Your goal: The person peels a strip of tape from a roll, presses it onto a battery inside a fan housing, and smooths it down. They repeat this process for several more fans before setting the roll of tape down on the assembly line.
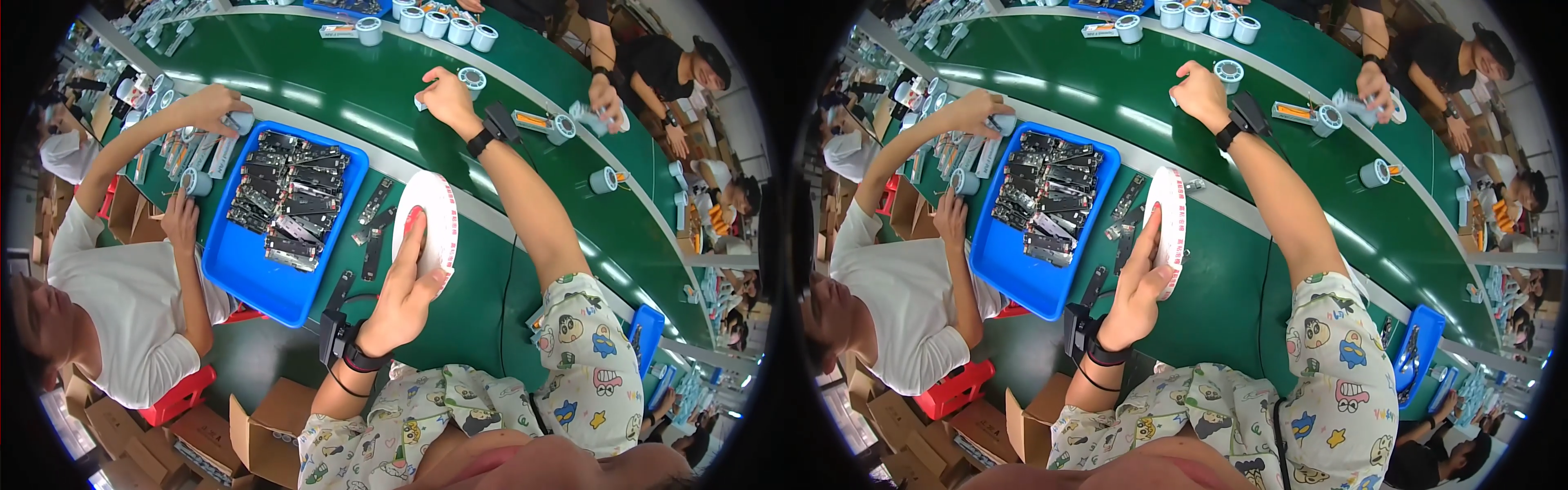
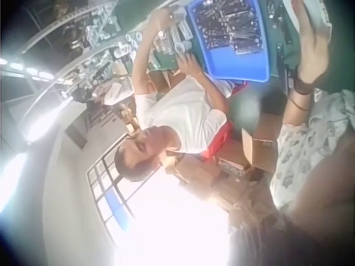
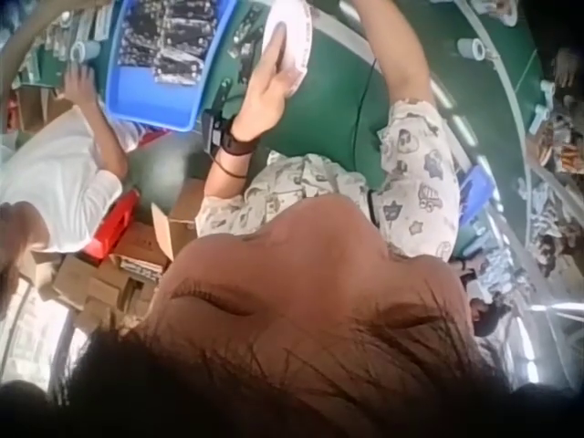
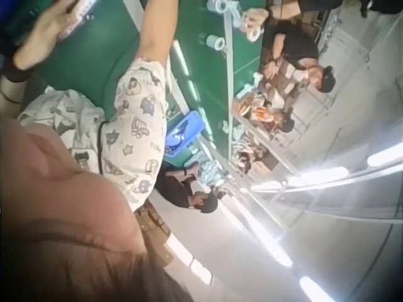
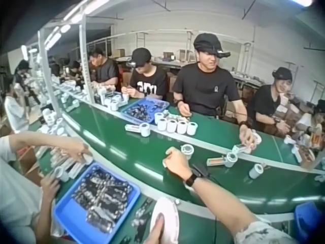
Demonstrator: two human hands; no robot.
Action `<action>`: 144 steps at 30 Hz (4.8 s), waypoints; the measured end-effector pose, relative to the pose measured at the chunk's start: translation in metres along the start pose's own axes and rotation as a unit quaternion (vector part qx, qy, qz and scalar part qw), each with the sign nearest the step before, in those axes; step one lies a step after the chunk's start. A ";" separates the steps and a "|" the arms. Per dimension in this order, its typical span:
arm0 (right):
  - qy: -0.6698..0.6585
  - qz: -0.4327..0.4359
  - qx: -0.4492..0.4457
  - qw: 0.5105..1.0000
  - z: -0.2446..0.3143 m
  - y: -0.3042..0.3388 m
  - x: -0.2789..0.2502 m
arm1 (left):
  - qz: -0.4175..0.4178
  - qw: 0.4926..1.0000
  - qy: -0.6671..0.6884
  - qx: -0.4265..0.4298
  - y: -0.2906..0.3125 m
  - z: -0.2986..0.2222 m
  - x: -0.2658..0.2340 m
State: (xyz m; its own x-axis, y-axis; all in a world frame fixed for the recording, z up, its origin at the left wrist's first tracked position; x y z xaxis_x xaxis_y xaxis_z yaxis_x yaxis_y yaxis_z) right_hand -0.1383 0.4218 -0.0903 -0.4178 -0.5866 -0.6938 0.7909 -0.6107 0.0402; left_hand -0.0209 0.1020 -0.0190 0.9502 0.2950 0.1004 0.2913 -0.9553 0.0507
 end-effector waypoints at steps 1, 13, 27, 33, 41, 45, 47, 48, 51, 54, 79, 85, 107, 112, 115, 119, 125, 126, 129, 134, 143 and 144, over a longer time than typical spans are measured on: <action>0.000 0.002 -0.002 1.000 0.002 0.000 0.000 | -0.003 1.000 0.000 0.000 0.002 0.000 -0.001; 0.133 0.020 0.055 0.989 0.030 -0.008 0.011 | -0.040 0.998 0.041 0.026 0.009 -0.009 -0.008; -0.275 0.077 -0.121 0.951 0.097 0.132 -0.030 | -0.148 0.980 0.054 0.121 0.065 -0.022 -0.018; 0.000 0.123 -0.391 0.912 0.193 0.320 -0.063 | -0.132 0.973 -0.045 0.186 0.053 -0.034 -0.005; 0.052 0.044 -0.390 0.918 0.174 0.346 -0.075 | -0.062 0.977 -0.177 0.106 0.047 -0.050 0.016; -0.061 0.088 -0.356 0.928 0.163 0.344 -0.080 | -0.003 0.984 -0.160 0.082 0.045 -0.039 0.024; -0.093 0.078 -0.350 0.929 0.158 0.349 -0.083 | 0.030 0.993 -0.101 0.053 0.040 -0.026 0.028; -0.109 0.073 -0.348 0.928 0.155 0.351 -0.085 | 0.045 0.996 -0.072 0.037 0.037 -0.021 0.031; -0.127 0.058 -0.350 0.926 0.144 0.356 -0.092 | 0.087 0.996 -0.019 0.011 0.031 -0.020 0.044; -0.176 0.070 -0.395 0.899 0.147 0.369 -0.118 | 0.091 0.996 0.012 -0.009 0.020 -0.014 0.051; 0.055 -0.046 0.084 0.994 -0.252 0.239 -0.241 | 0.031 0.998 0.006 -0.058 -0.001 0.013 0.097; 0.160 -0.068 0.113 0.978 -0.236 0.228 -0.244 | 0.027 0.998 0.004 -0.051 0.005 0.008 0.098; 0.077 -0.205 0.191 0.957 -0.286 0.184 -0.246 | 0.024 0.997 0.034 -0.067 0.028 0.007 0.101; 0.084 -0.242 0.185 0.949 -0.280 0.181 -0.244 | 0.022 0.997 0.020 -0.067 0.032 0.008 0.102; 0.083 -0.263 0.177 0.945 -0.282 0.182 -0.245 | 0.029 0.997 0.022 -0.074 0.037 0.008 0.101; -0.005 -0.222 0.086 0.971 -0.284 0.183 -0.242 | 0.028 0.998 0.016 -0.060 0.037 0.013 0.102; -0.209 -0.180 0.012 0.961 -0.235 0.213 -0.229 | 0.020 0.998 0.037 -0.047 0.029 0.008 0.111; -0.279 -0.150 0.007 0.948 -0.211 0.221 -0.221 | 0.009 0.998 0.046 -0.038 0.025 0.006 0.112; -0.283 0.009 -0.087 0.955 -0.103 0.264 -0.194 | -0.024 0.997 0.068 -0.027 0.015 0.008 0.114; -0.035 0.115 -0.311 0.943 0.068 0.365 -0.157 | 0.006 0.995 0.055 0.082 -0.006 0.001 0.120; 0.008 0.107 -0.287 0.952 0.076 0.386 -0.136 | 0.075 0.993 -0.057 0.070 0.003 -0.018 0.117; -0.040 0.117 -0.268 0.955 0.071 0.382 -0.133 | 0.079 0.988 -0.117 0.067 0.005 -0.019 0.117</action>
State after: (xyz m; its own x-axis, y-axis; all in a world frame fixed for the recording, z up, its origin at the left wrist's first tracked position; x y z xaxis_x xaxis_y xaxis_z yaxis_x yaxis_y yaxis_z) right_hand 0.1874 0.2290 0.0685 -0.2173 -0.7262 -0.6522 0.9732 -0.1100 -0.2018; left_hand 0.0893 0.1325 0.0119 0.9799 0.1454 -0.1363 0.1351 -0.9875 -0.0815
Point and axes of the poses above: each hand's wrist, its own y-axis away from the middle knuckle, its own x-axis out of the palm, z = x × y, the point moved 8 cm from there along -y, towards the middle knuckle, and after that the axes turned 11 degrees about z, right-handed, at the moved point
